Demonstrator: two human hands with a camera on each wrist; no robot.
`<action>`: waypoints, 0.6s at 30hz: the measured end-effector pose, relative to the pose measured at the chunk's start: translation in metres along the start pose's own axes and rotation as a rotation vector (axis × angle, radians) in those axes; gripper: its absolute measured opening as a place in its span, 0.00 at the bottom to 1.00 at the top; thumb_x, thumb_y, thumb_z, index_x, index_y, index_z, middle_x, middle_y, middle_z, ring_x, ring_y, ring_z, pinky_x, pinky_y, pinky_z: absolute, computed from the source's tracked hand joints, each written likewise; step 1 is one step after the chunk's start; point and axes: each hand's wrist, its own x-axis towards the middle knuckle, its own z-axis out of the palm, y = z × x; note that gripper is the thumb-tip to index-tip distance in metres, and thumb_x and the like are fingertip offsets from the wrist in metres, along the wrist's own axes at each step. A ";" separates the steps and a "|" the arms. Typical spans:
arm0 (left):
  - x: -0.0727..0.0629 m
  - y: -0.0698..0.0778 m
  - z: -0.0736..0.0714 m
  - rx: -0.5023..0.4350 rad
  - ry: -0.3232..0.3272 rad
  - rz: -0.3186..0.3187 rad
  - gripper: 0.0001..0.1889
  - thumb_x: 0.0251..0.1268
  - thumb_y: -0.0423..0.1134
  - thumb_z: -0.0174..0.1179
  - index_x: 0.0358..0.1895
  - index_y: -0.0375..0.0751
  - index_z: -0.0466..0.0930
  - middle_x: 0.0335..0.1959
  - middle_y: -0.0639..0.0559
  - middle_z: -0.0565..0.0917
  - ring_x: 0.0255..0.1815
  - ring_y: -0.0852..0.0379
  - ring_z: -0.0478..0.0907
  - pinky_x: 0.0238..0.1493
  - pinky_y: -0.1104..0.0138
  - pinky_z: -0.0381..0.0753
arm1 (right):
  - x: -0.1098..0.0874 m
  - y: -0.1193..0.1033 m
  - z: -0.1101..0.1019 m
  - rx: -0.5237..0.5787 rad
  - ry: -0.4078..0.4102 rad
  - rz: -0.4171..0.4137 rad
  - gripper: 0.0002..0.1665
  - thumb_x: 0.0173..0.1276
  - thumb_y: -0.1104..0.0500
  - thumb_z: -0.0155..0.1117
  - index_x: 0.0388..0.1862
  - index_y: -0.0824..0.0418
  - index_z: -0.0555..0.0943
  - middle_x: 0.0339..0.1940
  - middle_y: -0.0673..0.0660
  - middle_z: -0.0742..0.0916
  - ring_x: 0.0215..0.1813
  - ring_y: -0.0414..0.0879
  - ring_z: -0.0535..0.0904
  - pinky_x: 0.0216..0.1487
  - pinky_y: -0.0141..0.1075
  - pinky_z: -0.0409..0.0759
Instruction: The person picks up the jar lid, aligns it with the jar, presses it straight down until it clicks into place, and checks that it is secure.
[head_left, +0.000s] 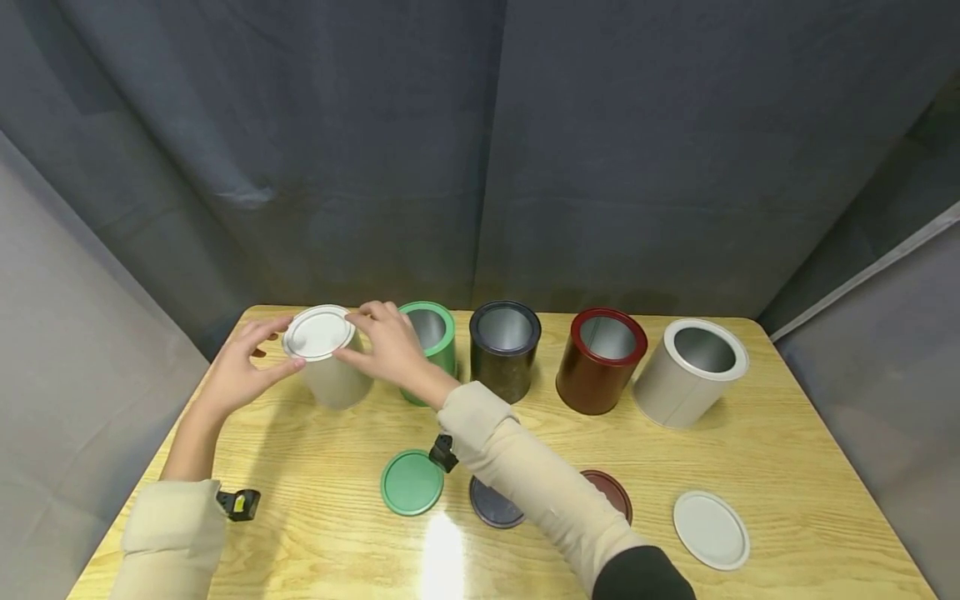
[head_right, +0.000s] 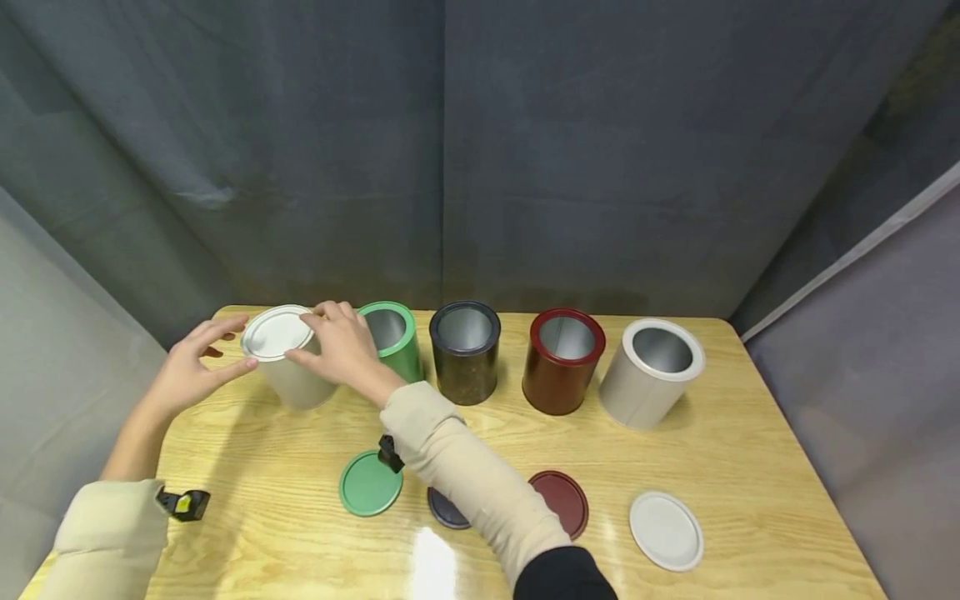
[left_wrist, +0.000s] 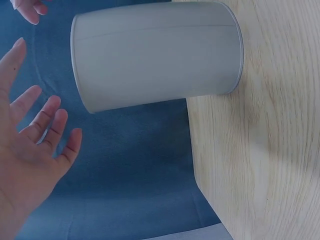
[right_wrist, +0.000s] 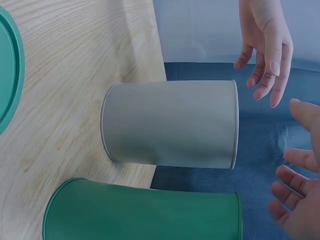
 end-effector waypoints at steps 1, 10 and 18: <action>-0.001 0.002 0.000 -0.006 0.006 0.010 0.30 0.48 0.33 0.68 0.58 0.31 0.70 0.49 0.37 0.74 0.47 0.46 0.68 0.37 0.58 0.68 | -0.001 0.000 0.000 0.012 0.003 0.000 0.34 0.57 0.39 0.62 0.58 0.55 0.75 0.55 0.53 0.77 0.55 0.46 0.68 0.53 0.37 0.66; -0.006 0.009 0.003 -0.050 0.031 0.076 0.32 0.43 0.28 0.69 0.57 0.31 0.71 0.51 0.38 0.74 0.45 0.49 0.67 0.36 0.66 0.66 | -0.010 0.004 -0.004 0.085 0.003 -0.010 0.35 0.57 0.39 0.63 0.59 0.56 0.74 0.55 0.54 0.76 0.55 0.46 0.68 0.53 0.39 0.66; -0.011 0.013 0.003 -0.058 0.008 0.048 0.33 0.45 0.30 0.69 0.60 0.34 0.68 0.52 0.41 0.74 0.48 0.57 0.67 0.38 0.63 0.67 | -0.016 0.004 -0.011 0.112 0.004 -0.015 0.35 0.57 0.39 0.63 0.59 0.56 0.74 0.56 0.54 0.75 0.57 0.46 0.68 0.55 0.39 0.66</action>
